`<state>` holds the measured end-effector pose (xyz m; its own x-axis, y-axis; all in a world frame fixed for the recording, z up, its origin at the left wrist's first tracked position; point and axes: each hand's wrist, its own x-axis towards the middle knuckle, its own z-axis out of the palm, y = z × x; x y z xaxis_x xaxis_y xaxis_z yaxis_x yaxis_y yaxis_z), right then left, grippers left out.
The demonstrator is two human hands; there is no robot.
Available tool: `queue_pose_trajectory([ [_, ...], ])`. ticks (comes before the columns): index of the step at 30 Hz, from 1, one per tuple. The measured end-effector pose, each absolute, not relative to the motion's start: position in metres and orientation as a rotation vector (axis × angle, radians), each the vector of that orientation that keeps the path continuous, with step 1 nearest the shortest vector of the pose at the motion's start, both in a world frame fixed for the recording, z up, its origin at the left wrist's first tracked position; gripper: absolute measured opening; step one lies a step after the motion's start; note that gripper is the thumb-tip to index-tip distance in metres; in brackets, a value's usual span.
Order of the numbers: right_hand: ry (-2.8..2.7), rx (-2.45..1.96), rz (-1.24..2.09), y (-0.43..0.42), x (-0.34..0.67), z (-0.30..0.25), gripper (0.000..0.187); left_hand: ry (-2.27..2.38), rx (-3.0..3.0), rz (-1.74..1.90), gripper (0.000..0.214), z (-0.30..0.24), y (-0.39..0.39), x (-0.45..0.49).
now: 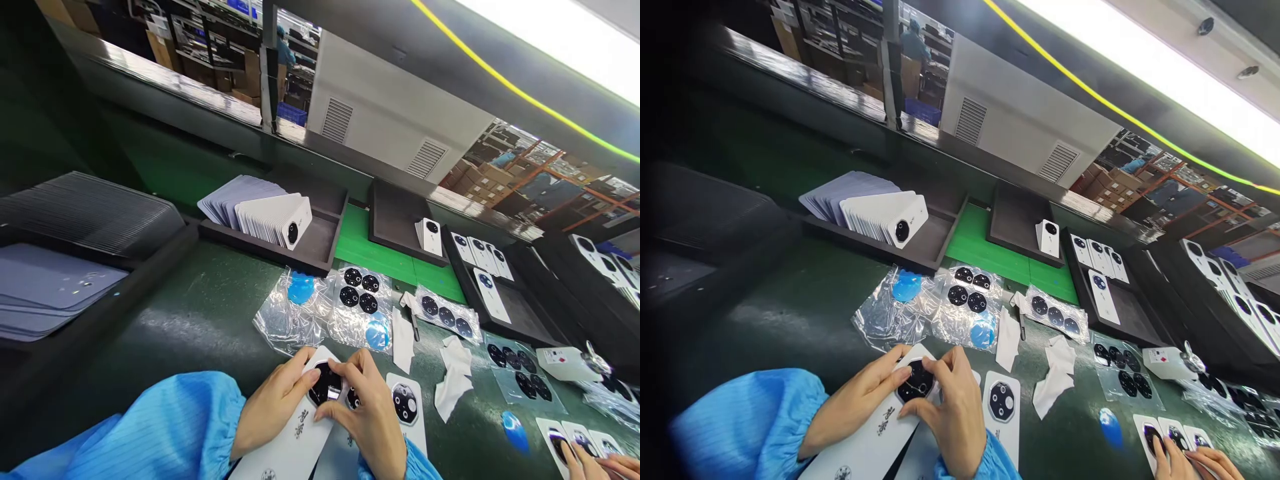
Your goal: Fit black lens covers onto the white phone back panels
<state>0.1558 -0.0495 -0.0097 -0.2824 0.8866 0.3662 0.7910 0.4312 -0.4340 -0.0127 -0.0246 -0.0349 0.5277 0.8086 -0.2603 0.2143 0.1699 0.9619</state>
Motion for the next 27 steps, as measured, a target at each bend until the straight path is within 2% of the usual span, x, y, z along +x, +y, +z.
queue_pose_trajectory([
  [11,-2.164,-1.432,0.25,-0.046,0.159,-0.013,0.04,0.892,1.261,0.568,0.032,-0.036,-0.023,-0.013],
  [16,-2.07,-1.469,0.396,-0.049,0.165,-0.013,0.021,0.912,1.265,0.594,0.033,-0.036,-0.022,-0.014],
  [18,-1.909,-1.526,0.493,-0.055,0.167,-0.016,0.024,0.903,1.214,0.596,0.038,-0.036,-0.021,-0.014],
  [22,-1.414,-1.663,0.849,-0.072,0.161,-0.03,0.045,0.904,1.126,0.603,0.046,-0.036,-0.021,-0.013],
  [24,-1.165,-1.604,1.093,-0.078,0.155,-0.034,0.053,0.894,1.11,0.602,0.047,-0.037,-0.022,-0.013],
  [27,-0.949,-1.455,1.336,-0.082,0.149,-0.033,0.055,0.834,1.072,0.606,0.051,-0.039,-0.022,-0.012],
])
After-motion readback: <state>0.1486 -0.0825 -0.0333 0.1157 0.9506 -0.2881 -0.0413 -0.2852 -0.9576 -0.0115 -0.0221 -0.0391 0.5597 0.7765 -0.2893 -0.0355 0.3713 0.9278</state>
